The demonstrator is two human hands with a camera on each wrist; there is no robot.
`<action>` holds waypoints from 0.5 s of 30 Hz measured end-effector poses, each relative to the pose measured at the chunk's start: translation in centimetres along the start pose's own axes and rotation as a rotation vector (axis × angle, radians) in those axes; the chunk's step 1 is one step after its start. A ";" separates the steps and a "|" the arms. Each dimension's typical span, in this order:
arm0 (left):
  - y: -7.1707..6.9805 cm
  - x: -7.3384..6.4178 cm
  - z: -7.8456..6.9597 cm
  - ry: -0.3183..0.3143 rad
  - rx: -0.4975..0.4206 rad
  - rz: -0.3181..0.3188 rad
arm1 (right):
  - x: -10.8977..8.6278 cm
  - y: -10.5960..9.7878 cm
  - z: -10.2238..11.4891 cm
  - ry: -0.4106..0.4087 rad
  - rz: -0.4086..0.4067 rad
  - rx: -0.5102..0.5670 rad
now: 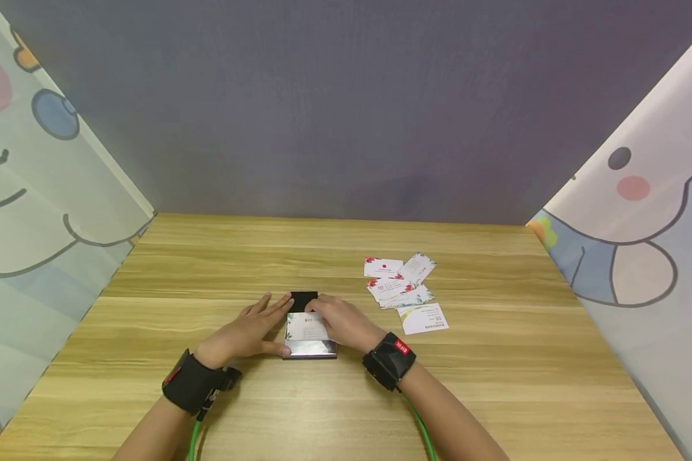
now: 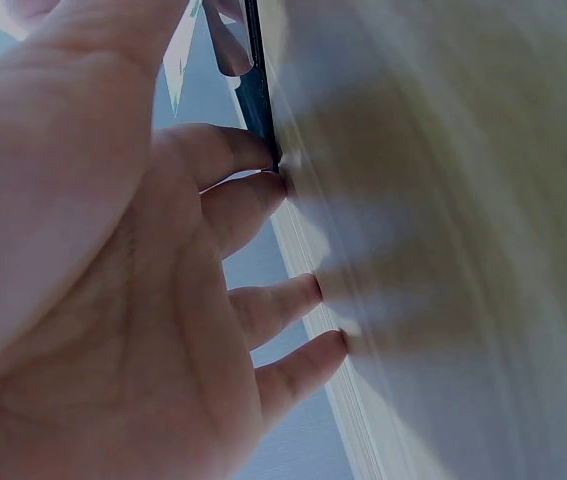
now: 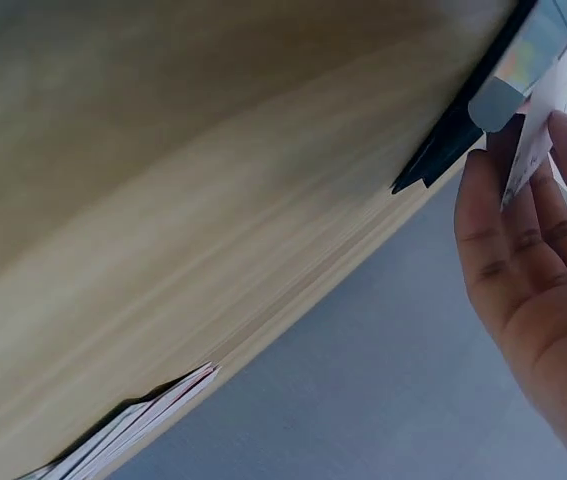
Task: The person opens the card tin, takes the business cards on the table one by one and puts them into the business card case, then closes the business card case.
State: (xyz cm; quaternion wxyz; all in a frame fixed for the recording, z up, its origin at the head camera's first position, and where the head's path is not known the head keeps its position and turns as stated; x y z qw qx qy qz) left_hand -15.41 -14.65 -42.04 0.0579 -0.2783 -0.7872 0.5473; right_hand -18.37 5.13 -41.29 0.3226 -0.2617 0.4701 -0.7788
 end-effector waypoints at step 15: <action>-0.1 -0.1 0.0 -0.005 -0.011 0.008 | -0.6 0.3 0.5 0.013 0.047 -0.028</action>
Point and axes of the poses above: each hand's wrist, its own x-axis towards the middle knuckle, its own y-axis out of the palm, z = x × y, the point moved 2 cm from there along x, towards the middle knuckle, and after that the axes turned 1 degree about z, right-handed, at the moved point
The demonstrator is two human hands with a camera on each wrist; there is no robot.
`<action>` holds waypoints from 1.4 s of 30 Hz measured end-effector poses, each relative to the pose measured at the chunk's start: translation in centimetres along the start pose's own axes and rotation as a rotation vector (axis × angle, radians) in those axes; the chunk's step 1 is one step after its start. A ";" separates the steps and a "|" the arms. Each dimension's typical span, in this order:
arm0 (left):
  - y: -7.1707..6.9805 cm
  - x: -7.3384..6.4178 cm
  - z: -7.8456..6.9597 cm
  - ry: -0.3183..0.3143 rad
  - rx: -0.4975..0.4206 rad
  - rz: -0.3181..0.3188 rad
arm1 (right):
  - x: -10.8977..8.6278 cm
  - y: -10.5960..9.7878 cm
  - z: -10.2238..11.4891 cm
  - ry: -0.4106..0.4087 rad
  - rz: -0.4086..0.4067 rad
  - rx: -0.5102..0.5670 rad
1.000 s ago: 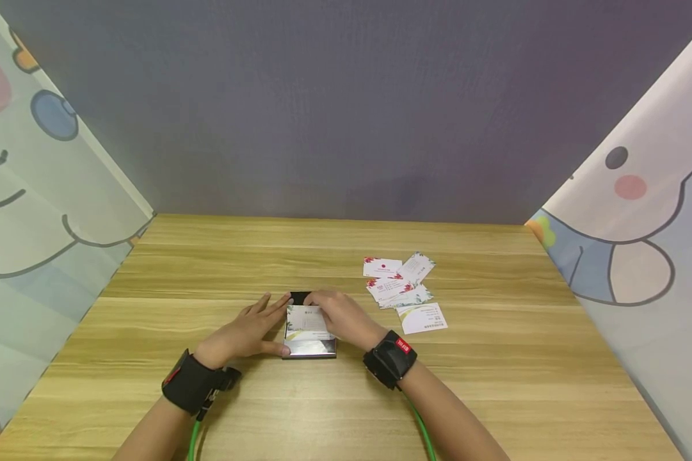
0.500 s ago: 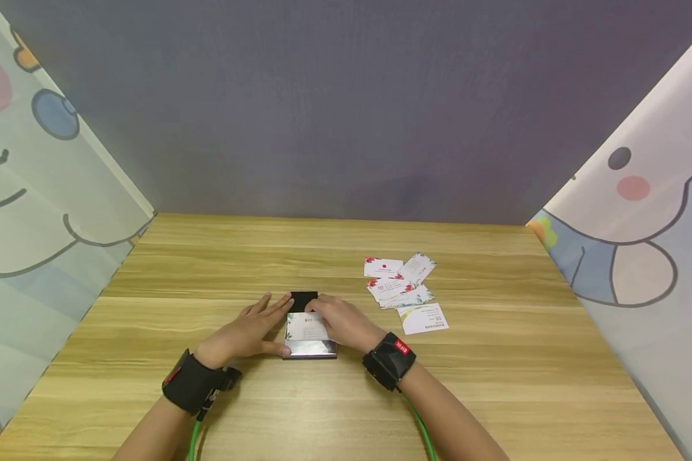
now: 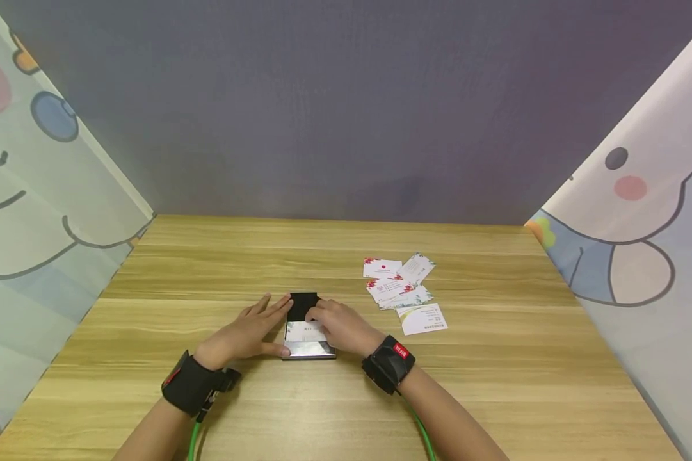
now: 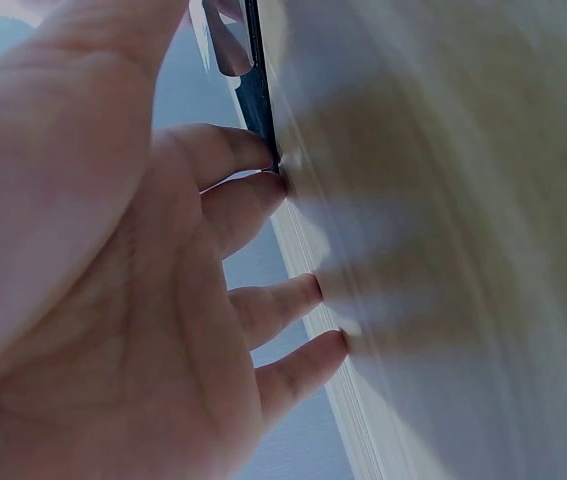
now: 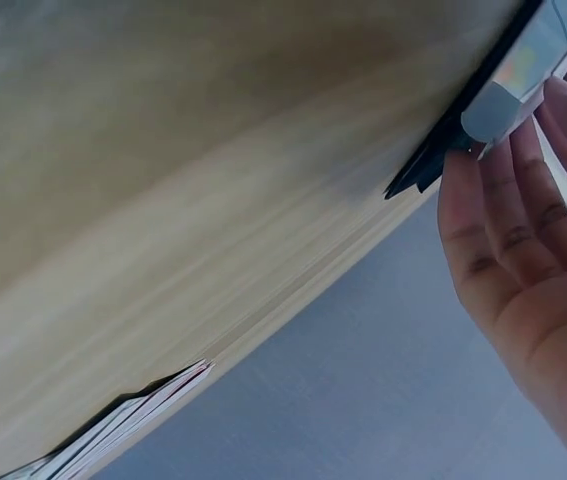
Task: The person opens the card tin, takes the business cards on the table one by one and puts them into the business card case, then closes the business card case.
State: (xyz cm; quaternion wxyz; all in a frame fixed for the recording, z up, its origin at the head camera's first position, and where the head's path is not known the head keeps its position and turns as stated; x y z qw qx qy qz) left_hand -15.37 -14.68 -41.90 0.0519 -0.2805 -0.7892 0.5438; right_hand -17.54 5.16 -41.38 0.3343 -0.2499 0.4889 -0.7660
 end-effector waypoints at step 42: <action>0.2 0.0 0.1 0.006 0.018 -0.014 | -1.1 -0.1 -0.1 -0.051 0.024 -0.003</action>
Point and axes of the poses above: each hand's wrist, its own x-axis towards the middle knuckle, its own y-axis out of the palm, z = x × y, the point moved 2 cm from there along x, towards the middle knuckle, and after that the axes turned 1 degree about z, right-handed, at the moved point
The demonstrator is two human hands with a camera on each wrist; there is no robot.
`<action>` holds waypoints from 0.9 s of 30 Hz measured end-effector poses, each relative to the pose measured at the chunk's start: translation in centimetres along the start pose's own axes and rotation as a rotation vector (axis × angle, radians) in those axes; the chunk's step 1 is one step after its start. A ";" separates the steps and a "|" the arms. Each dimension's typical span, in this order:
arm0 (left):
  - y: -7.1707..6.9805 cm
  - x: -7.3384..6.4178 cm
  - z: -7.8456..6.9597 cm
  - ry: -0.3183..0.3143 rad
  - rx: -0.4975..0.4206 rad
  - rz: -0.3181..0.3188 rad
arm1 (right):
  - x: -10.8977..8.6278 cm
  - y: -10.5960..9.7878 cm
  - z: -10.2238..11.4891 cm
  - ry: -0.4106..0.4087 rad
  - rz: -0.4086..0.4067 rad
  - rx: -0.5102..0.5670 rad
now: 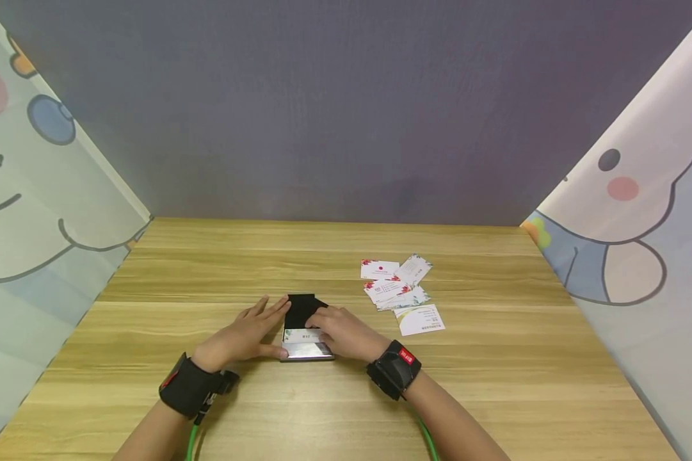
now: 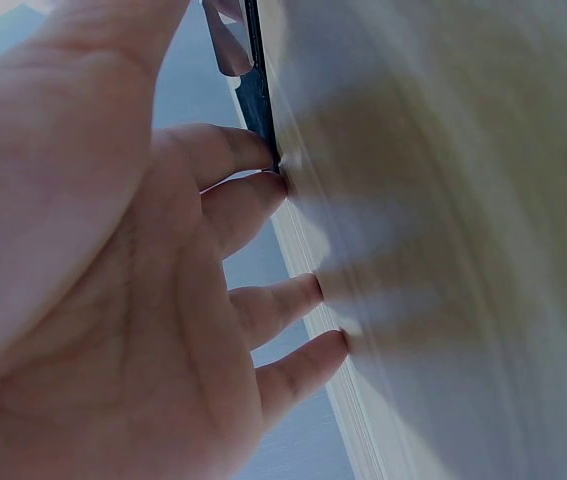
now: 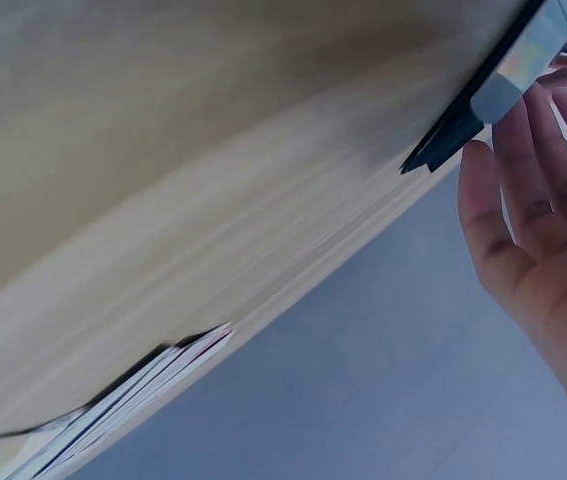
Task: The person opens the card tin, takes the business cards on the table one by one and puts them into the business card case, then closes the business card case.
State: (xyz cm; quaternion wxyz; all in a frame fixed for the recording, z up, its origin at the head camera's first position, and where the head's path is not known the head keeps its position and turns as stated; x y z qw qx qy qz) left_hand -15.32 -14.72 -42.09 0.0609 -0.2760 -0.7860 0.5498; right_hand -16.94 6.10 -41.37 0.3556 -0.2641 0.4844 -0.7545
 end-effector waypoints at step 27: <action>0.1 0.1 0.3 0.016 -0.007 0.003 | -9.5 -4.4 -8.7 0.351 -0.079 -0.023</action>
Point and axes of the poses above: each hand's wrist, its own x-axis towards the middle knuckle, its own y-axis out of the palm, z = x × y, the point moved 2 cm from there along x, towards the middle knuckle, and after that the axes turned 1 degree about z, right-handed, at the moved point
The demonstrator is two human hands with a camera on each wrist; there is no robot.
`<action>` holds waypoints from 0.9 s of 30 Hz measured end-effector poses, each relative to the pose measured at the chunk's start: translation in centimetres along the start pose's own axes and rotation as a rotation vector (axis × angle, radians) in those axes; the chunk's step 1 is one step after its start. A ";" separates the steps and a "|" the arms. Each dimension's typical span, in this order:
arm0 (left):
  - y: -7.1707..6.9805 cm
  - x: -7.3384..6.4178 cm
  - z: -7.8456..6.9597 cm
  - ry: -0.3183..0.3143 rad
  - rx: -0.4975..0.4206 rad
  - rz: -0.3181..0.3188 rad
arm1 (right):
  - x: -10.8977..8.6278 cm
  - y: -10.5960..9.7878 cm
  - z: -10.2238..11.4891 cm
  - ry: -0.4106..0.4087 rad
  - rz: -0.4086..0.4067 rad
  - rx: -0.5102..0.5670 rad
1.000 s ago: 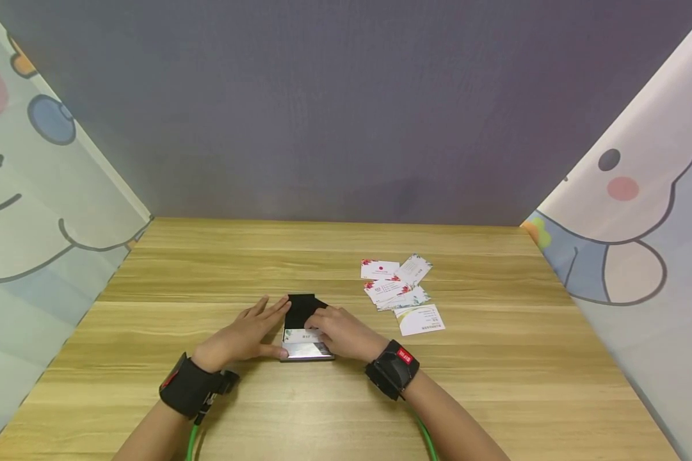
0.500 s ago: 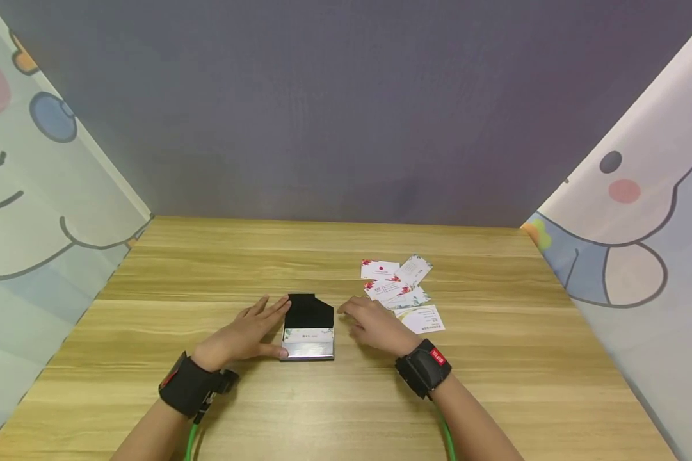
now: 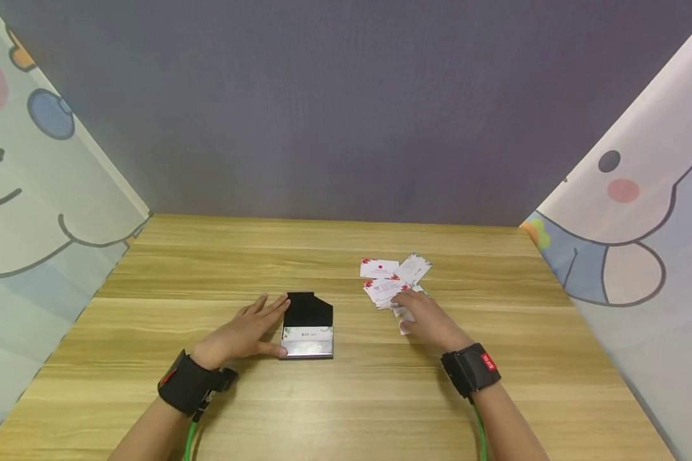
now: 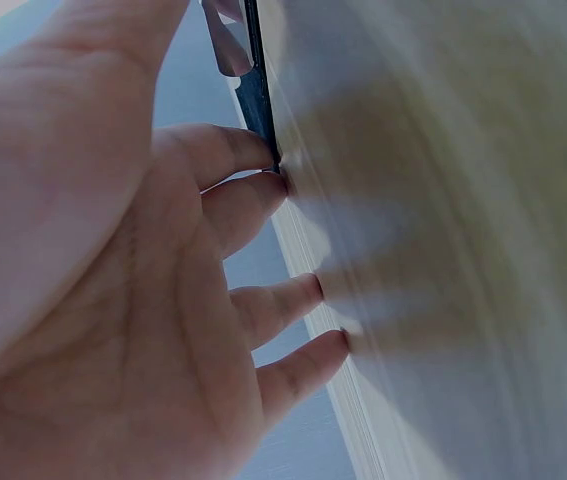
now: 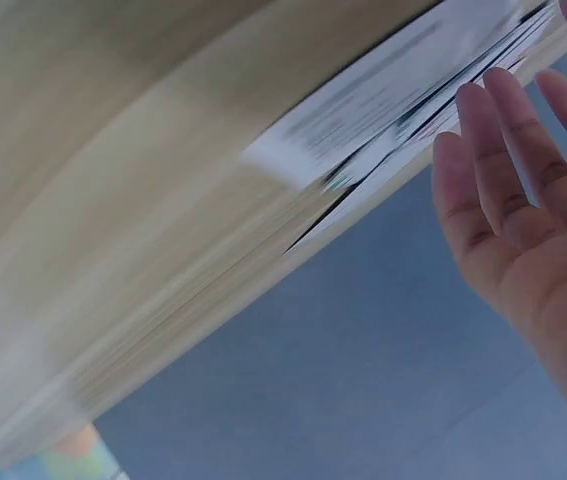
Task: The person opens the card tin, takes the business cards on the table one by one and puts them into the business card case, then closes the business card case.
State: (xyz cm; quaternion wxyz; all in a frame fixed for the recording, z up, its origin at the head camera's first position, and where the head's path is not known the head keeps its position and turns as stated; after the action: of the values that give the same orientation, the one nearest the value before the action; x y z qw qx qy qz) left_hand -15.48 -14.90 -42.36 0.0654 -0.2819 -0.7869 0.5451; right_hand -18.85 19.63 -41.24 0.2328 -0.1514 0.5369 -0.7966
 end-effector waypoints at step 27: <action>0.0 0.0 0.0 0.006 0.006 -0.007 | -2.3 -0.9 -2.6 0.097 -0.018 -0.046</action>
State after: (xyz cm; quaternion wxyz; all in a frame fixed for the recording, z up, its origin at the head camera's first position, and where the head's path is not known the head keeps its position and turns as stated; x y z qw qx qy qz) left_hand -15.53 -14.90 -42.36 0.0706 -0.2807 -0.7861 0.5461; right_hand -18.36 23.20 -41.35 0.1959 -0.1228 0.5642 -0.7926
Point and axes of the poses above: each hand's wrist, its own x-axis towards the middle knuckle, its own y-axis out of the palm, z = x × y, the point moved 2 cm from there along x, towards the middle knuckle, and after that the axes turned 1 degree about z, right-handed, at the moved point
